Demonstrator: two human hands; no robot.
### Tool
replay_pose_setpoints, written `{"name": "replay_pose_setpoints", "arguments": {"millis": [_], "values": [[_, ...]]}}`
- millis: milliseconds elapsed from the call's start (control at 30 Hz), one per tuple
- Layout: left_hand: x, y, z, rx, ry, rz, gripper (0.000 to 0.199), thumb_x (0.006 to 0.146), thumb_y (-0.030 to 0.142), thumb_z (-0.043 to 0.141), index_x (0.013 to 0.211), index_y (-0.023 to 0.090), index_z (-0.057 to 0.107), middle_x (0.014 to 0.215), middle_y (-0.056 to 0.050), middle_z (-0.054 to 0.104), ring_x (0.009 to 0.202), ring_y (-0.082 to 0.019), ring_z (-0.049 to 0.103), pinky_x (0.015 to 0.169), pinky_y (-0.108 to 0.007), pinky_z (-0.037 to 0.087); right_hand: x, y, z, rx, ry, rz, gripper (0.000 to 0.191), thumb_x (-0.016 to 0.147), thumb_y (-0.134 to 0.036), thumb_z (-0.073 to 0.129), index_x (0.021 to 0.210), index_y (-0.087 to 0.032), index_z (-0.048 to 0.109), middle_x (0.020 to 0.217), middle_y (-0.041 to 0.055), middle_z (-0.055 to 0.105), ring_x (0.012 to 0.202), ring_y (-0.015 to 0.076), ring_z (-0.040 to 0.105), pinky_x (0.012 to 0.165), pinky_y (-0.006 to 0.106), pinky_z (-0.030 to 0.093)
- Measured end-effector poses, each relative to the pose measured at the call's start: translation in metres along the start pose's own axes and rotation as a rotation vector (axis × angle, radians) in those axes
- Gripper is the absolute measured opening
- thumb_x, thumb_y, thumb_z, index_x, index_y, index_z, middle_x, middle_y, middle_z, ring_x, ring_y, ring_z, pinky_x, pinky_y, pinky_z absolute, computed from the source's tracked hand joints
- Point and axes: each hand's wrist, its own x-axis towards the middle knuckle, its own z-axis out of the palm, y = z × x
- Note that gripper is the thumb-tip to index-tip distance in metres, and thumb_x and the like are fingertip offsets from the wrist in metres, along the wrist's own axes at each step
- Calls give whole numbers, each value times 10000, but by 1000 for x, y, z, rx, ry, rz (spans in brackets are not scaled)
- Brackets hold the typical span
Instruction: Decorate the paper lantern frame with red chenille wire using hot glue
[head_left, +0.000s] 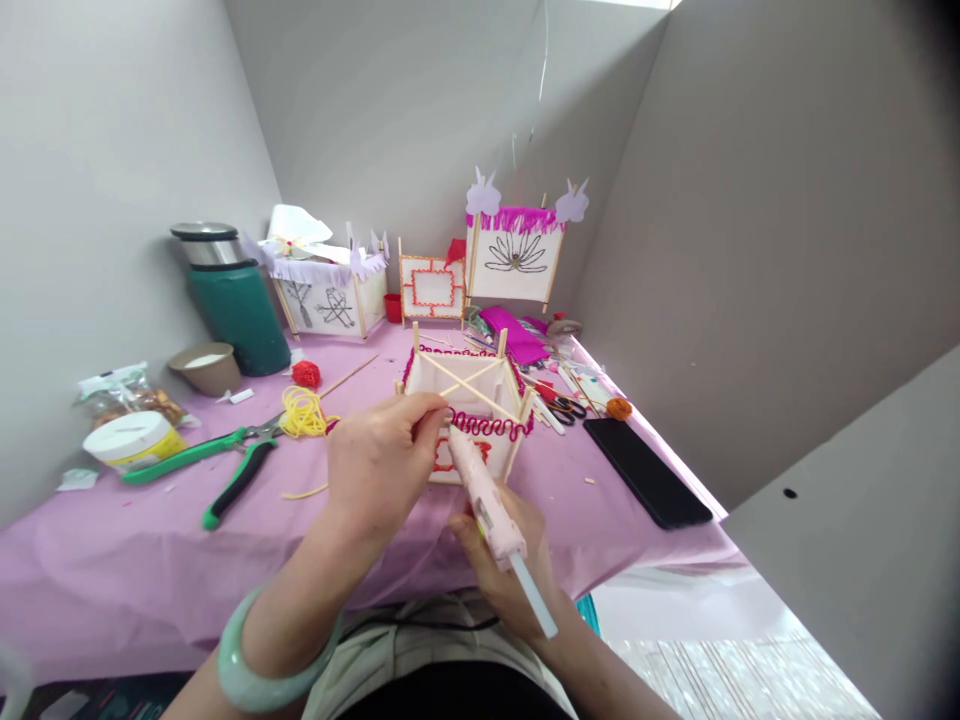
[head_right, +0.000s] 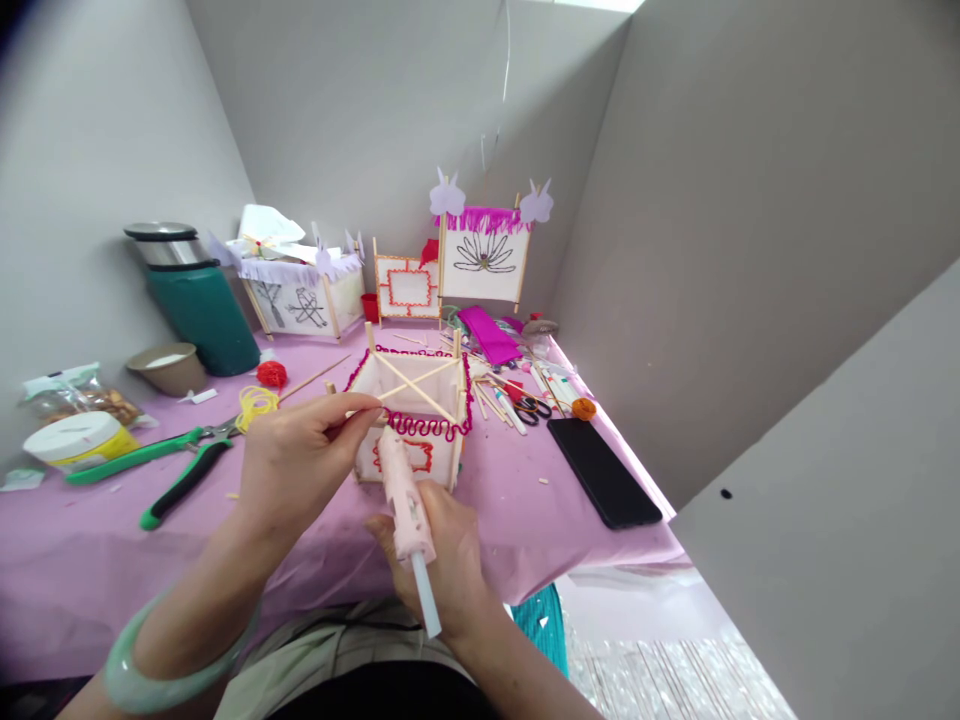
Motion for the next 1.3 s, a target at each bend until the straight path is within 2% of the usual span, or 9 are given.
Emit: {"name": "replay_pose_setpoints", "arguments": {"millis": [333,567,733,1133,1300], "values": [[-18,-3,1,-61,51,34,182,860,240,576,954,244,732,812,-6,751,663,-141,670,611,-241,463,-1,-1,-1,-15,-38,54,252,908,-408,512,768,-199,513,650,8,558,560,147,539,522,257,452],[-24,-1,5,-71,47,-7,104,870,242,565,891,185,649,677,10,702,531,-109,616,512,-217,402,-1,-2,-3,15,-56,73,233,900,-390,530,772,-196,516,660,8,552,565,146,534,533,257,453],[-26,-3,8,-118,29,-12,73,871,217,553,882,179,615,717,2,709,578,-123,645,553,-226,443,0,-3,-3,30,-73,76,208,897,-382,529,798,-199,521,679,14,564,573,154,553,536,262,459],[-30,-4,16,-182,50,23,118,870,200,561,910,185,672,773,2,730,632,-121,663,561,-211,446,-3,-1,-4,8,-46,28,220,900,-392,541,858,-177,562,717,34,595,600,162,574,543,261,466],[-31,-4,18,-180,87,20,137,864,184,564,941,184,678,805,-5,738,672,-131,677,592,-216,469,-2,-2,-4,23,-49,34,209,901,-374,541,802,-190,529,680,16,559,579,156,551,536,259,452]]}}
